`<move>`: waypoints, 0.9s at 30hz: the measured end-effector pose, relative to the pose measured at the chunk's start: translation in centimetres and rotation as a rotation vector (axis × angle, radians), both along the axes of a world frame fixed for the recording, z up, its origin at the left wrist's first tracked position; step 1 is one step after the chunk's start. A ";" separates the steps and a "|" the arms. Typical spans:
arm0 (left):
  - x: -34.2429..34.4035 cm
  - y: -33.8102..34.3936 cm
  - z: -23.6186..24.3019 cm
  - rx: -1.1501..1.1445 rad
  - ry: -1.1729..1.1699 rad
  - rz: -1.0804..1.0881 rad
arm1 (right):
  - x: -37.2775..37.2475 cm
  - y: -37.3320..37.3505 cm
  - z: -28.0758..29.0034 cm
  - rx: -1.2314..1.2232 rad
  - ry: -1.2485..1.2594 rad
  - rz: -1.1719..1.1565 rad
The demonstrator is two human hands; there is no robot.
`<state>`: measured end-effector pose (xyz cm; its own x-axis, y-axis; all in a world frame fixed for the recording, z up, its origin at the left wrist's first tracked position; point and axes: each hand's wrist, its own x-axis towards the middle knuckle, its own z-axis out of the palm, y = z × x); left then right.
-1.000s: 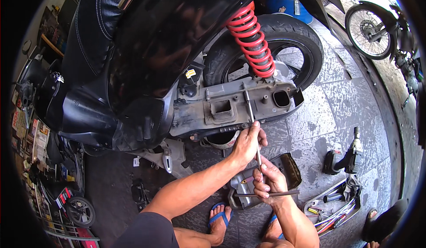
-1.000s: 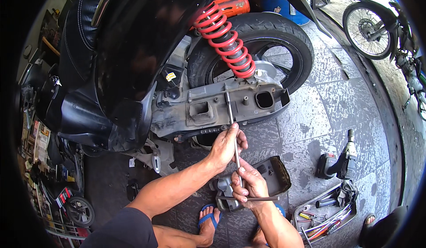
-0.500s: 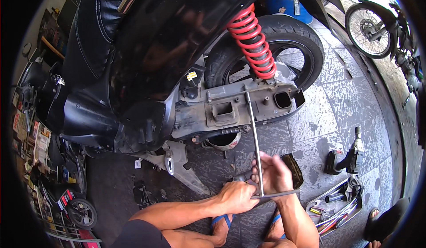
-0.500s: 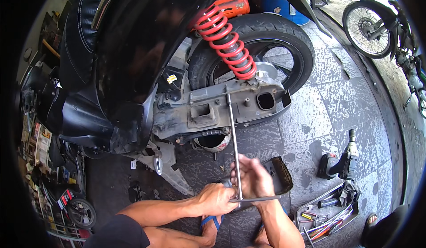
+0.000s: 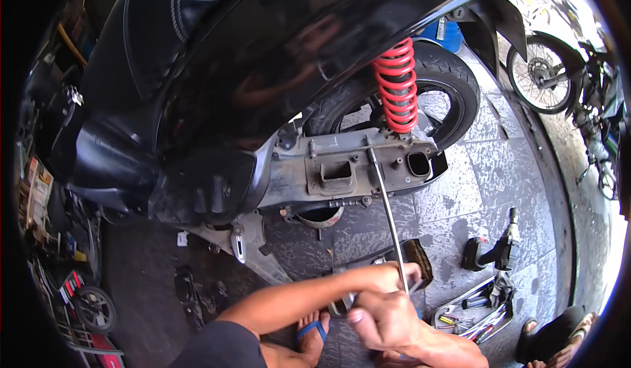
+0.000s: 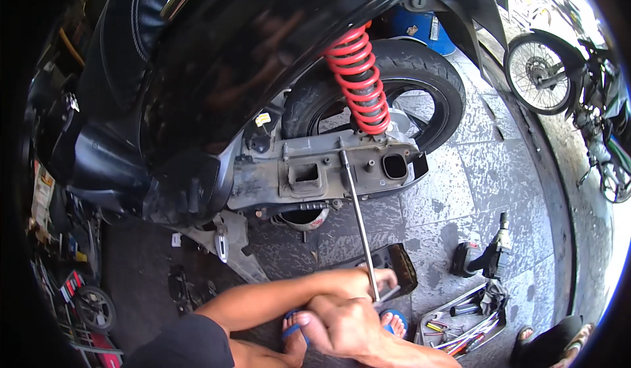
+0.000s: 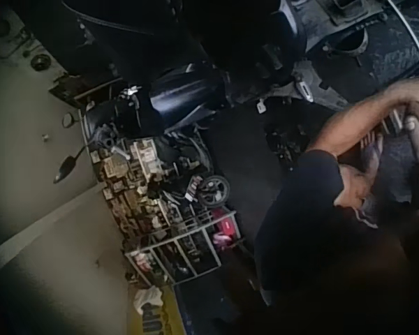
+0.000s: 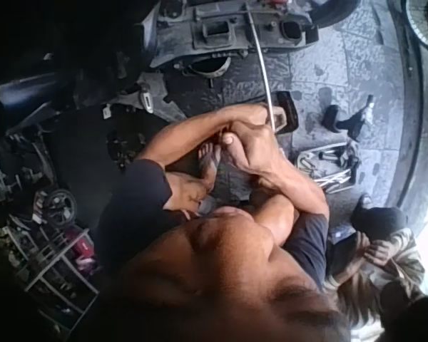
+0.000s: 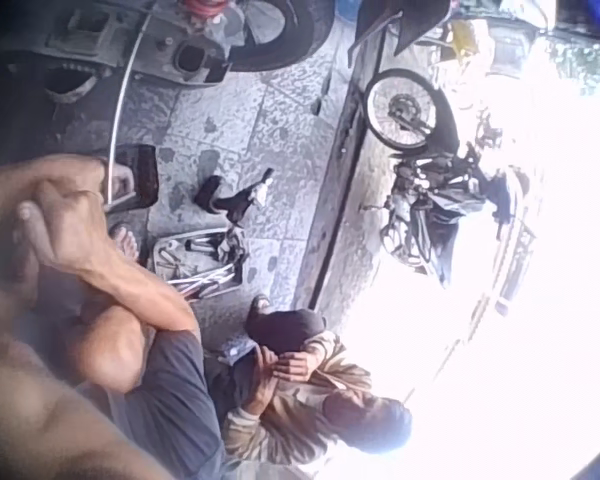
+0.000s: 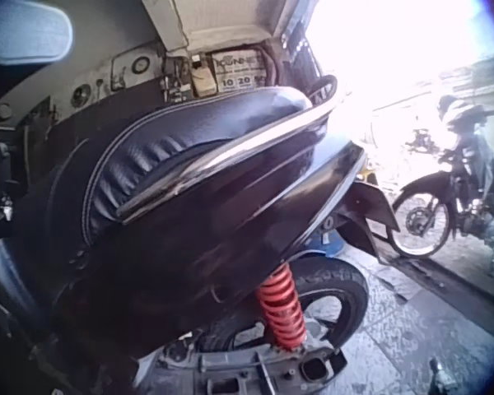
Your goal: The person sits on the floor and uses a T-handle wrench to loosen and remove bolts from the rear frame of a black motorcycle. The person works on the area near the red rear shock absorber and the rear wheel, removing a plastic cover to access the bolts underneath.
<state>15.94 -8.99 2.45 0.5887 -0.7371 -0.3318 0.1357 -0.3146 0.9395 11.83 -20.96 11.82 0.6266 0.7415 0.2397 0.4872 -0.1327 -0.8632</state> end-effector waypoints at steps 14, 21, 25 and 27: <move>-2.0 2.1 -0.4 -0.406 0.301 0.395 | -5.9 -4.1 -6.7 0.033 -0.081 -0.500; -2.5 1.3 0.6 -0.456 0.324 0.480 | -5.8 -3.7 -8.8 0.022 0.035 -0.594; -2.1 1.3 0.8 -0.484 0.400 0.588 | -6.6 -6.1 -12.8 -1.060 -0.046 -0.165; -1.7 1.3 1.8 -0.490 0.459 0.620 | -7.5 -6.5 -14.8 -1.229 0.091 -0.266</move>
<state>14.20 -7.66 4.27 0.8137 -0.4527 -0.3647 0.5407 0.3591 0.7607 4.35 -27.50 -2.96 0.7685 0.2926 -0.5691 0.2679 -0.9548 -0.1292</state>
